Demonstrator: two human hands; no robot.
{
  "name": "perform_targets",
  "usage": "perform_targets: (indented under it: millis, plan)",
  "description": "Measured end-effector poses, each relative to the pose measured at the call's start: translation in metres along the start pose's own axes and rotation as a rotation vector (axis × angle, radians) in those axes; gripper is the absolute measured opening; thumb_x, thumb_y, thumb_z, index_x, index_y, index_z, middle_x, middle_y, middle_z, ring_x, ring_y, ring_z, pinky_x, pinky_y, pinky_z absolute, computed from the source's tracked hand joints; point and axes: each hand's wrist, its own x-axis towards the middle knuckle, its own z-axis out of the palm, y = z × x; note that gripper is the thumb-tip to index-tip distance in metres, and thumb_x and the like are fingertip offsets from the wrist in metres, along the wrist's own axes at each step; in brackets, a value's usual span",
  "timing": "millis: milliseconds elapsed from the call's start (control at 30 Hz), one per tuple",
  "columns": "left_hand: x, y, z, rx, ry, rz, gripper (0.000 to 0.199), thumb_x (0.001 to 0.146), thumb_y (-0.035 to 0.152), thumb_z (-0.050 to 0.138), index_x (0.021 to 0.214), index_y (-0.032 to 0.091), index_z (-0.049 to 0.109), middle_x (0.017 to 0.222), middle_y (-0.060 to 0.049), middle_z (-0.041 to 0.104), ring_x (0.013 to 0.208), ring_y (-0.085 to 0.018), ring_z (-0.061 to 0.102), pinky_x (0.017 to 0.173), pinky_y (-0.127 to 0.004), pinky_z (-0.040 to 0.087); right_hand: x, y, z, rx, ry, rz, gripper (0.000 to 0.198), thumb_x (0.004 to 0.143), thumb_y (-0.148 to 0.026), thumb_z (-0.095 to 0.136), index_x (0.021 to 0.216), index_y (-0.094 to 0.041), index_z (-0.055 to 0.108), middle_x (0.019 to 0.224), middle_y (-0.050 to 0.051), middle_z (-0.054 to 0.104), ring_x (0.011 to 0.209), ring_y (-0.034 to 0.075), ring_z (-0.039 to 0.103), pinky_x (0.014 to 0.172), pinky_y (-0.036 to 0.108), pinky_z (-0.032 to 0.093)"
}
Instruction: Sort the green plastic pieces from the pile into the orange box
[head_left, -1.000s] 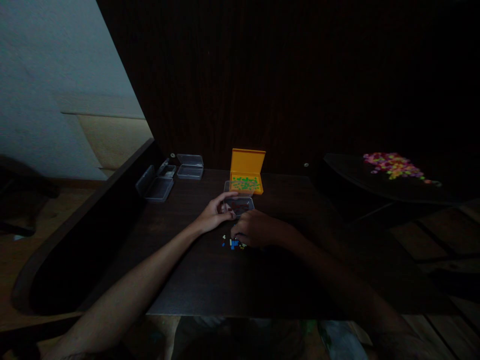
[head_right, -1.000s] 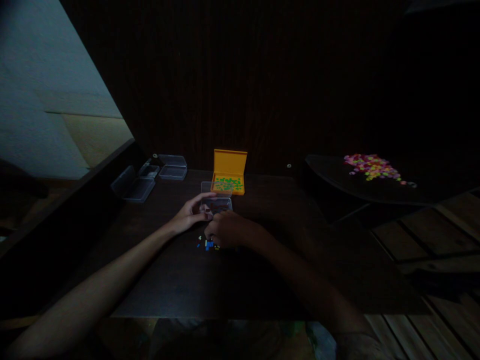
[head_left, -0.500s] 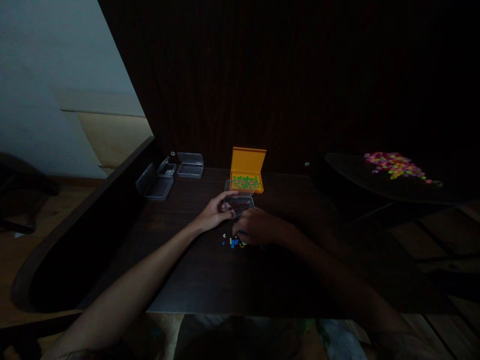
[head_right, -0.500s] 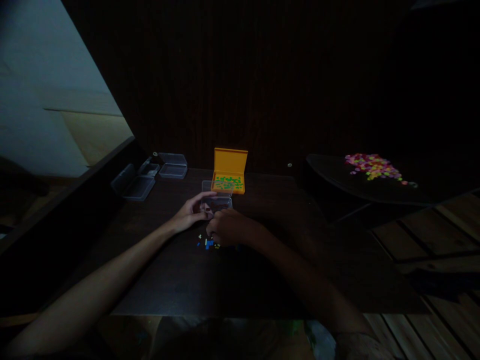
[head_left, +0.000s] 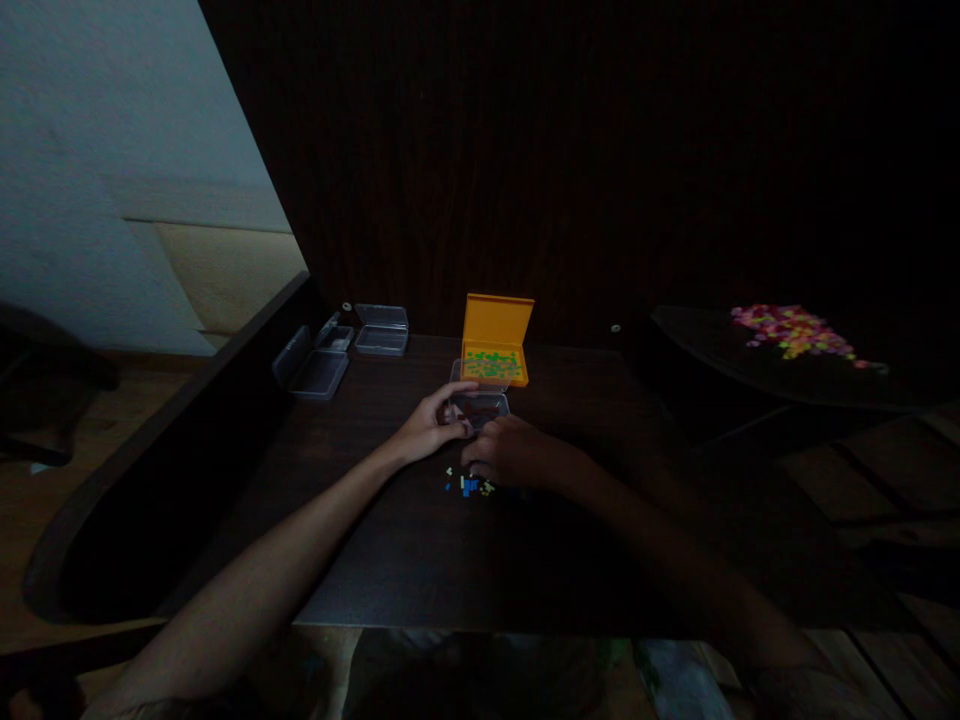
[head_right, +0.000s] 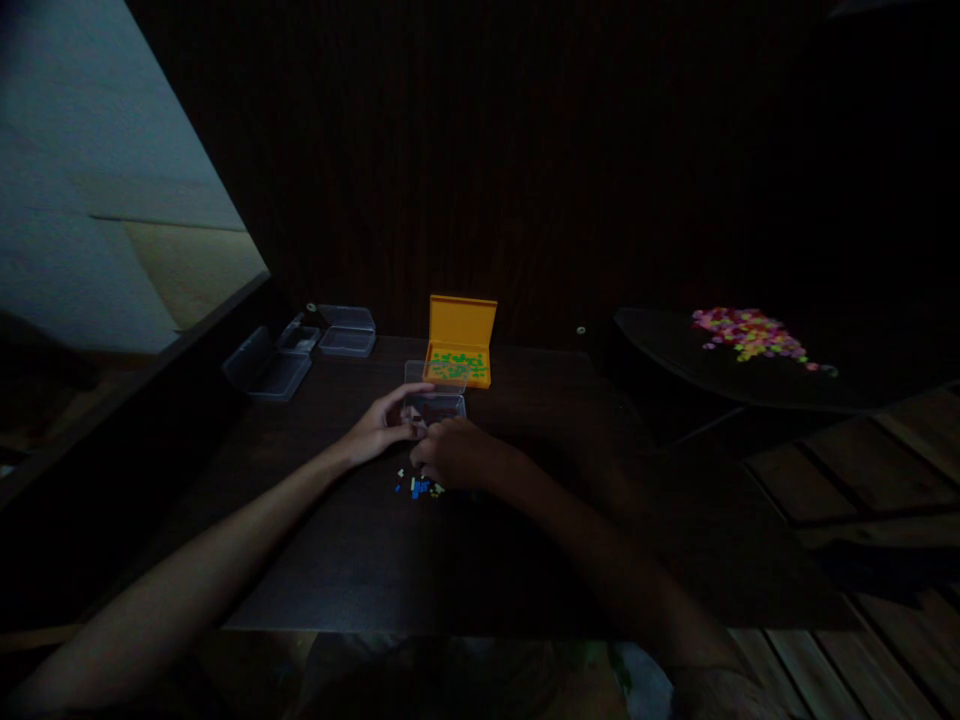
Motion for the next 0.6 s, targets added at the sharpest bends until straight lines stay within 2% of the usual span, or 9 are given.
perform_targets:
  millis: [167,433,600]
  plan:
    - [0.0,-0.001,0.0,-0.002,0.017,-0.026,0.061,0.068,0.014,0.071,0.126,0.016,0.053,0.089,-0.002,0.065,0.067,-0.01,0.059,0.068,-0.025,0.049,0.001,-0.003,-0.004,-0.005,-0.024,-0.013,0.022,0.091,-0.024,0.053,0.104,-0.023,0.072,0.096,0.009,0.07,0.087,0.02,0.063,0.075,0.031,0.039]
    - [-0.001,0.001,0.001,0.026,0.05,-0.023,0.061,0.066,0.017,0.073,0.124,0.018,0.055,0.118,-0.009,0.062,0.071,-0.009,0.058,0.07,-0.025,0.049,0.002,-0.005,0.001,-0.048,0.007,-0.052,0.021,0.09,-0.028,0.054,0.097,-0.018,0.071,0.091,0.01,0.07,0.083,0.02,0.062,0.071,0.03,0.037]
    - [0.0,0.002,0.0,0.003,0.024,-0.015,0.063,0.065,0.016,0.073,0.125,0.018,0.054,0.113,-0.008,0.064,0.072,-0.01,0.06,0.074,-0.028,0.05,-0.007,0.003,-0.01,0.044,0.056,-0.074,0.016,0.085,-0.029,0.06,0.091,-0.019,0.072,0.084,0.006,0.07,0.079,0.018,0.06,0.072,0.028,0.036]
